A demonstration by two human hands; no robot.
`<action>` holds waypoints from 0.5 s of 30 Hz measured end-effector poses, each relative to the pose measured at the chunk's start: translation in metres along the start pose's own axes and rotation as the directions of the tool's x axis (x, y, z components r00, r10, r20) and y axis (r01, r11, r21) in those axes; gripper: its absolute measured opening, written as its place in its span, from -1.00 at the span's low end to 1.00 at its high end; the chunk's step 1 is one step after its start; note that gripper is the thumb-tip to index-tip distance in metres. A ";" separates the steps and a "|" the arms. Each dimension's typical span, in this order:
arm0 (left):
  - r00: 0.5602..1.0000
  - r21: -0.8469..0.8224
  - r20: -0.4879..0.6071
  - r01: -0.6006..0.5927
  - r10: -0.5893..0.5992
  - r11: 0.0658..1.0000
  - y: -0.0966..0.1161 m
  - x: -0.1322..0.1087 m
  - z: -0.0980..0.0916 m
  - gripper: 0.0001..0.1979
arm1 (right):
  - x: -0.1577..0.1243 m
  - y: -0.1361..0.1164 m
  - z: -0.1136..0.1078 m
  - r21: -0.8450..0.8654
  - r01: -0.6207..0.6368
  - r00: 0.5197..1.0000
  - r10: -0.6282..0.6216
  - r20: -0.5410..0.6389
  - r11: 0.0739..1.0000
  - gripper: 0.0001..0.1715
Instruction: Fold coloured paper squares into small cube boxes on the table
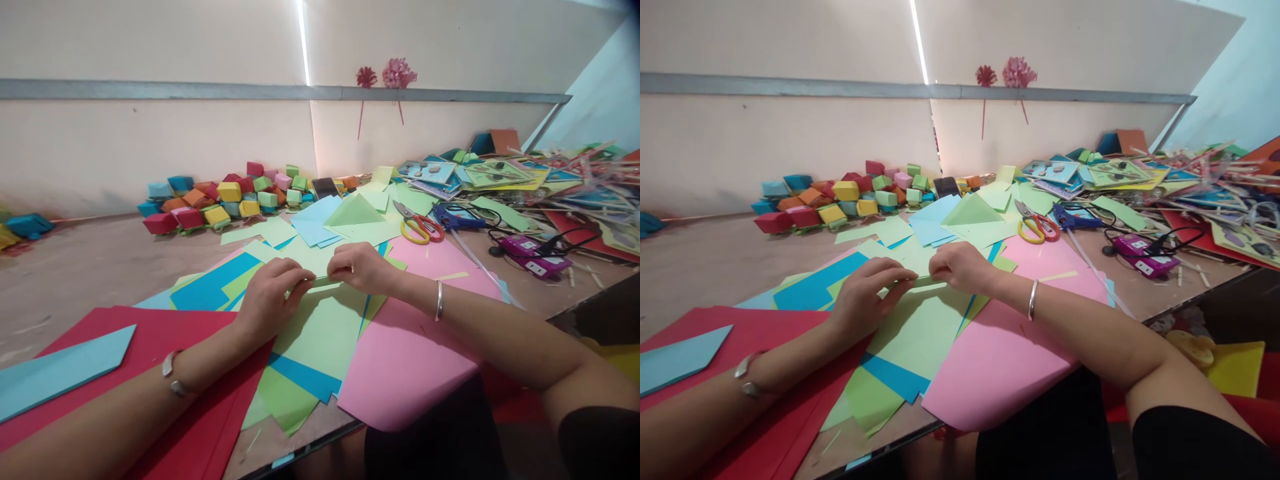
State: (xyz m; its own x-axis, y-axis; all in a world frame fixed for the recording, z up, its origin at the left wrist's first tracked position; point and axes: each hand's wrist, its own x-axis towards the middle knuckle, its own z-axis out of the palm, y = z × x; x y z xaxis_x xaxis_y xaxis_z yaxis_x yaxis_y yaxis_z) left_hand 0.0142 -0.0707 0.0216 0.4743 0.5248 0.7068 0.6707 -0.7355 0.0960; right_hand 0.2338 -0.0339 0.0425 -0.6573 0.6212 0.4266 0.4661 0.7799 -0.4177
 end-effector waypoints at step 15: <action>0.990 0.216 0.111 -0.111 0.089 0.970 0.004 -0.001 -0.007 -0.67 | 0.000 -0.003 0.014 -0.524 0.296 0.952 -0.289 0.097 0.799 -0.52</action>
State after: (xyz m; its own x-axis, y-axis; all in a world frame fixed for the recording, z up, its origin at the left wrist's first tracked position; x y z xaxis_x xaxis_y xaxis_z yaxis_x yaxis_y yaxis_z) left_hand 0.0125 -0.0768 0.0259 0.5921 0.5019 0.6305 0.7213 -0.6789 -0.1370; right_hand 0.2246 -0.0377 0.0327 -0.8181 0.3590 0.4492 0.4884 0.8462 0.2130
